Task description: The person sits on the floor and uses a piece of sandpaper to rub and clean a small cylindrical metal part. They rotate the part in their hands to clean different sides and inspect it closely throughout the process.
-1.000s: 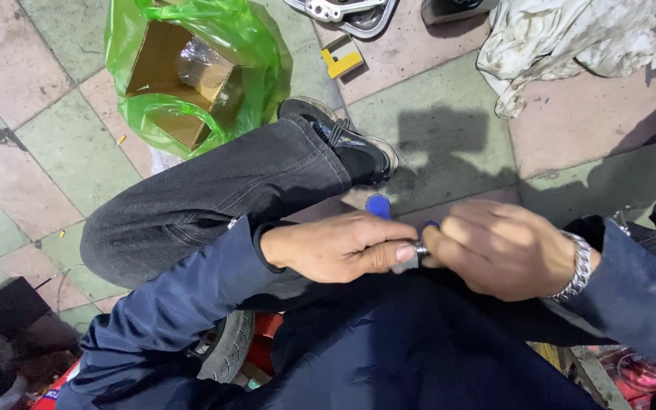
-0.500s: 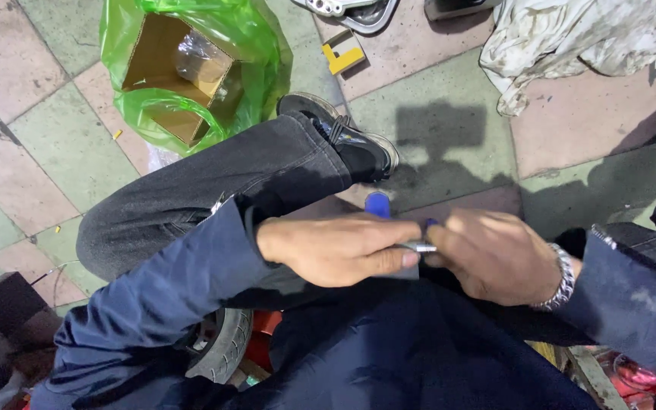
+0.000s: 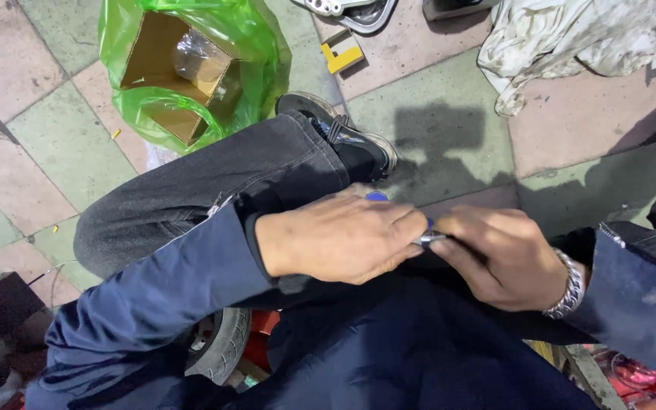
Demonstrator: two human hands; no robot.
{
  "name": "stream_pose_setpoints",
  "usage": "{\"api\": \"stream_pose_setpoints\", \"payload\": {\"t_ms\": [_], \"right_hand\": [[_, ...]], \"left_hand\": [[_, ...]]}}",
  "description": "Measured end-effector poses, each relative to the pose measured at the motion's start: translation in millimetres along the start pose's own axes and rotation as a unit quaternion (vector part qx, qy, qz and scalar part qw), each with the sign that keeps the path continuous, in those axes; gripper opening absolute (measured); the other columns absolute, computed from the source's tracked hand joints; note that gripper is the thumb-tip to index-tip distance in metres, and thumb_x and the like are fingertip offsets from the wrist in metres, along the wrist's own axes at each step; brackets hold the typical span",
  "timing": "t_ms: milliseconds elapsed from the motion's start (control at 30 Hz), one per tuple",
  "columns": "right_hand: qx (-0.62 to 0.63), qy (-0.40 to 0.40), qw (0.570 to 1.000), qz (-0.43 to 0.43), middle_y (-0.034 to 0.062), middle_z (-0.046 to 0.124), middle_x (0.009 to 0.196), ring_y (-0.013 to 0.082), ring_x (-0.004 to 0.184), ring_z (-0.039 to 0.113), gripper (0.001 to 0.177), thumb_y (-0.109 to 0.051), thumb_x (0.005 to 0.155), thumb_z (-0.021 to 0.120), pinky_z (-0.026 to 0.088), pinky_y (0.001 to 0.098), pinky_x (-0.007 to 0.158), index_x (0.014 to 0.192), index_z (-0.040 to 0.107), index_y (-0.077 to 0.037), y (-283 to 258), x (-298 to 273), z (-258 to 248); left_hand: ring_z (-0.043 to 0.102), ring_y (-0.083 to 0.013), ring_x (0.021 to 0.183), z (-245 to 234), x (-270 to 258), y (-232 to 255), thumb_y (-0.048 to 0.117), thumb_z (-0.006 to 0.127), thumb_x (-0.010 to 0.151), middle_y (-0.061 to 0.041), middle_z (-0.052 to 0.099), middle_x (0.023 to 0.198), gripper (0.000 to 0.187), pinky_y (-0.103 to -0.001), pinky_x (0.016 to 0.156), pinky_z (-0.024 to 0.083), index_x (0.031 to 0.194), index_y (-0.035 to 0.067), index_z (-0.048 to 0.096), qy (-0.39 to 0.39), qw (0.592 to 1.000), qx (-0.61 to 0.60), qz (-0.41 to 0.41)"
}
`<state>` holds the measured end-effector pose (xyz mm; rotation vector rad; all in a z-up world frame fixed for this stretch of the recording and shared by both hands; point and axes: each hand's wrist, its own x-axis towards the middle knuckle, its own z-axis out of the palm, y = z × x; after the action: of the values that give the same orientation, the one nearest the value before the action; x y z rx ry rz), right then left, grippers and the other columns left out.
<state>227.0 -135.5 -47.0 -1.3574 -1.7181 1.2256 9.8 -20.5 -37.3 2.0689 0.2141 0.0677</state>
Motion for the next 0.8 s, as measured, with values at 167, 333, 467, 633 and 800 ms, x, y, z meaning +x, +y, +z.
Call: {"api": "stream_pose_setpoints", "payload": {"t_ms": [167, 333, 467, 633, 800], "right_hand": [[0.193, -0.032, 0.946, 0.26, -0.0027, 0.055, 0.057, 0.0068, 0.046, 0.04, 0.01, -0.01, 0.094, 0.066, 0.035, 0.0234, 0.042, 0.087, 0.069, -0.003, 0.7, -8.5, 6.3], [0.158, -0.095, 0.954, 0.237, -0.0016, 0.056, 0.057, 0.0089, 0.047, 0.041, 0.013, -0.014, 0.096, 0.062, 0.037, 0.0261, 0.043, 0.092, 0.071, -0.005, 0.4, 6.4, -2.5], [0.055, -0.052, 0.985, 0.155, 0.0027, 0.062, 0.059, 0.0169, 0.045, 0.047, 0.013, -0.013, 0.094, 0.06, 0.042, 0.0311, 0.047, 0.084, 0.064, -0.005, -6.2, 8.4, 2.3], [-0.056, 0.043, 0.996, -0.058, -0.0049, 0.048, 0.058, 0.0246, 0.045, 0.054, 0.023, -0.025, 0.1, 0.056, 0.05, 0.0324, 0.038, 0.093, 0.069, -0.008, 3.8, 11.1, 3.0], [-0.237, 0.018, 0.914, -0.33, 0.0091, 0.051, 0.08, 0.0306, 0.072, 0.064, 0.032, -0.019, 0.103, 0.045, 0.059, 0.0394, 0.068, 0.095, 0.071, -0.001, 23.2, 8.8, -12.7]], "left_hand": [[0.057, -0.0247, 0.081, 9.0, -1.3, 10.0, 0.022, 0.057, 0.097, -0.01, 0.054, 0.092, 0.013, -0.036, 0.072, 0.048, 0.094, 0.01, 0.053, 0.056, 0.946, 0.318, -0.029], [0.054, -0.0234, 0.079, 11.4, -1.2, 8.0, 0.023, 0.056, 0.097, -0.009, 0.052, 0.089, 0.013, -0.035, 0.07, 0.046, 0.093, 0.011, 0.053, 0.041, 0.936, 0.349, -0.029], [0.058, -0.0278, 0.074, 7.1, 3.0, 4.1, 0.021, 0.059, 0.099, -0.012, 0.054, 0.086, 0.017, -0.039, 0.066, 0.05, 0.092, 0.006, 0.052, 0.072, 0.975, 0.208, -0.015], [0.062, -0.0482, 0.068, -7.7, 2.0, -12.4, 0.022, 0.036, 0.108, -0.017, 0.053, 0.075, 0.025, -0.053, 0.054, 0.048, 0.101, 0.001, 0.048, -0.056, 0.985, -0.162, 0.006], [0.06, -0.0144, 0.078, 16.0, -6.4, -34.8, 0.041, 0.041, 0.11, -0.006, 0.068, 0.087, 0.04, -0.04, 0.068, 0.06, 0.114, 0.009, 0.065, -0.161, 0.841, -0.512, -0.069]]}}
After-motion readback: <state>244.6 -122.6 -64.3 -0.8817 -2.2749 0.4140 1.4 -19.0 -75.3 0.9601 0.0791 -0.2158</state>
